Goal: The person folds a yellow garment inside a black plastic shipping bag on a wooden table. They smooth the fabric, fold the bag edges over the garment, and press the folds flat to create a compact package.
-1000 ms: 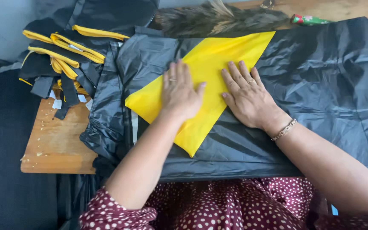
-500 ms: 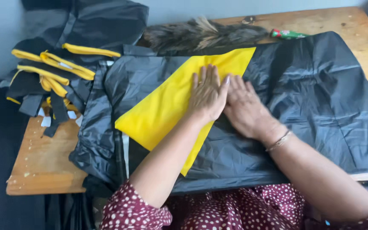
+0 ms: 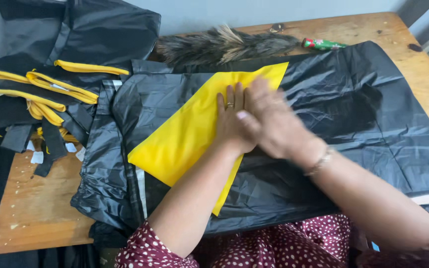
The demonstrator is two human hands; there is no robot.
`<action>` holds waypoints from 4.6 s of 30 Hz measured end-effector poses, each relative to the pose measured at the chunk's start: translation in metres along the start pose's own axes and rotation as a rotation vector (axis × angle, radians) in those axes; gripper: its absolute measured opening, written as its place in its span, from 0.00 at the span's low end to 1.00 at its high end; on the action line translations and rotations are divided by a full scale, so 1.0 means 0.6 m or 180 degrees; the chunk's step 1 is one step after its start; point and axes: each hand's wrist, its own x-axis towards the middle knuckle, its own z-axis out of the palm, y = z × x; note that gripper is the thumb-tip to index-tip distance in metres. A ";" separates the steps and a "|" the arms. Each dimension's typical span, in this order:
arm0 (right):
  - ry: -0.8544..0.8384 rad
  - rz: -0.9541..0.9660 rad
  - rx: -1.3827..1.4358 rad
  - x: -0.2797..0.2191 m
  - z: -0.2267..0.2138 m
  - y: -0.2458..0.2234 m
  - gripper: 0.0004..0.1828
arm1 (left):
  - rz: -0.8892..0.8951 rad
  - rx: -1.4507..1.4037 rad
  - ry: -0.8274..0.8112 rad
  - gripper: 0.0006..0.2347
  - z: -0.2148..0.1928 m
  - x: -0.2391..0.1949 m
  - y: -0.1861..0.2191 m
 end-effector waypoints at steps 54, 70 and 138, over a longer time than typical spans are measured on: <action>0.2857 -0.0713 -0.2360 0.082 0.084 0.288 0.39 | 0.0118 -0.0449 -0.0049 0.27 -0.006 0.045 -0.039; 0.0515 0.0271 -0.1297 -0.008 0.043 0.160 0.50 | 0.0170 -0.0664 -0.0138 0.34 0.052 0.082 -0.073; -0.0466 -0.3170 0.0267 -0.078 0.130 -0.120 0.18 | -0.1311 -0.2454 -0.1717 0.49 -0.144 0.057 -0.071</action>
